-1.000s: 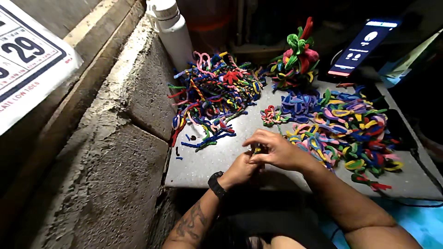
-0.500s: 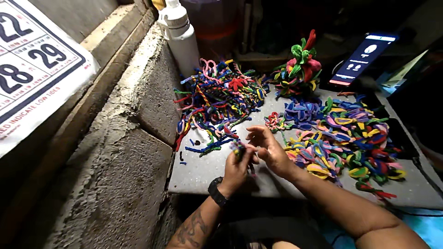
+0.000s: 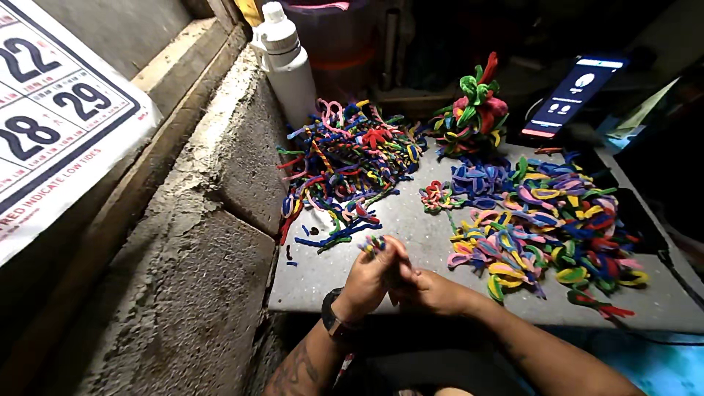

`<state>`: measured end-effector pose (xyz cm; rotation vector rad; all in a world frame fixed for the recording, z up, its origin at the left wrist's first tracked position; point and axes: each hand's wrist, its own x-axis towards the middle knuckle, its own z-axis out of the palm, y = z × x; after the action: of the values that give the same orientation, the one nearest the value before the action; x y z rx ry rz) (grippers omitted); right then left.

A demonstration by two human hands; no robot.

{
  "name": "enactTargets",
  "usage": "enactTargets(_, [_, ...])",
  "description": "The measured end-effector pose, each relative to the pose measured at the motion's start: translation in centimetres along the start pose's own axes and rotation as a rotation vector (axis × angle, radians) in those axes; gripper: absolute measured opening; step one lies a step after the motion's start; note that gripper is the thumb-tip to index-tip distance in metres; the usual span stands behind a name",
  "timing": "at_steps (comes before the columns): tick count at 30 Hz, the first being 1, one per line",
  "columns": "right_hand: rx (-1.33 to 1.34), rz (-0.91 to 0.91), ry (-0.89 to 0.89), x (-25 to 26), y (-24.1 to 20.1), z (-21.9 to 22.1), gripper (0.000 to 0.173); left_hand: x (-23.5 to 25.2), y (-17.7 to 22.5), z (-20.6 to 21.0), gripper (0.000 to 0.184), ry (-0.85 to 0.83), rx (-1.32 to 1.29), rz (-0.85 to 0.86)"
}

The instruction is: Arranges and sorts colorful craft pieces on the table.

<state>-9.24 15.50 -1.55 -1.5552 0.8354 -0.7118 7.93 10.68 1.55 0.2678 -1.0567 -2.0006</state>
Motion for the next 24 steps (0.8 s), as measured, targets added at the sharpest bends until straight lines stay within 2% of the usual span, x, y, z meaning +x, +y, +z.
enactTargets(2, [-0.132, -0.082, 0.086, 0.0, 0.3, 0.8, 0.029, 0.3, 0.0, 0.0, 0.034, 0.086, -0.141, -0.025])
enactTargets(4, [-0.240, -0.099, 0.203, 0.2, 0.5, 1.4, 0.029, 0.4, -0.7, 0.1, 0.032, 0.157, -0.025, 0.099])
enactTargets(6, [-0.102, -0.056, 0.172, 0.3, 0.4, 1.4, 0.028, 0.4, -1.0, 0.3, 0.031, 0.140, -0.015, 0.140])
enactTargets(8, [0.088, 0.029, 0.062, 0.2, 0.1, 1.2, 0.025, 0.6, -0.6, 0.3, 0.040, 0.177, -0.129, 0.066])
enactTargets(10, [-0.006, 0.030, 0.102, 0.2, 0.0, 1.4, 0.028, 0.6, -0.8, 0.3, 0.040, 0.220, -0.086, 0.104])
enactTargets(12, [-0.062, -0.021, 0.157, 0.4, 0.3, 1.7, 0.028, 0.5, -1.1, 0.3, 0.036, 0.191, -0.083, 0.141])
enactTargets(15, [0.342, 0.045, 0.042, 0.4, 0.8, 1.9, 0.020, 0.9, -0.6, -0.4, 0.045, 0.194, -0.273, 0.027])
enactTargets(16, [0.361, 0.066, 0.042, 0.5, 0.9, 2.0, 0.020, 0.8, -0.7, -0.7, 0.041, 0.190, -0.235, 0.033])
enactTargets(18, [0.176, 0.112, 0.113, 0.8, 0.6, 2.1, 0.026, 0.3, -1.3, -1.4, 0.022, 0.120, -0.041, 0.105])
enactTargets(19, [0.073, 0.132, 0.108, 1.0, 0.2, 2.0, 0.028, 0.1, -1.5, -1.5, 0.020, 0.115, 0.027, 0.138])
enactTargets(21, [-0.112, 0.150, -0.031, 1.9, -1.0, 0.5, 0.028, -0.1, -1.5, -1.7, 0.028, 0.198, -0.040, 0.158])
enactTargets(24, [-0.383, 0.163, -0.345, 4.5, -4.7, -4.1, 0.037, -0.1, -0.6, -3.0, 0.047, 0.265, -0.345, 0.107])
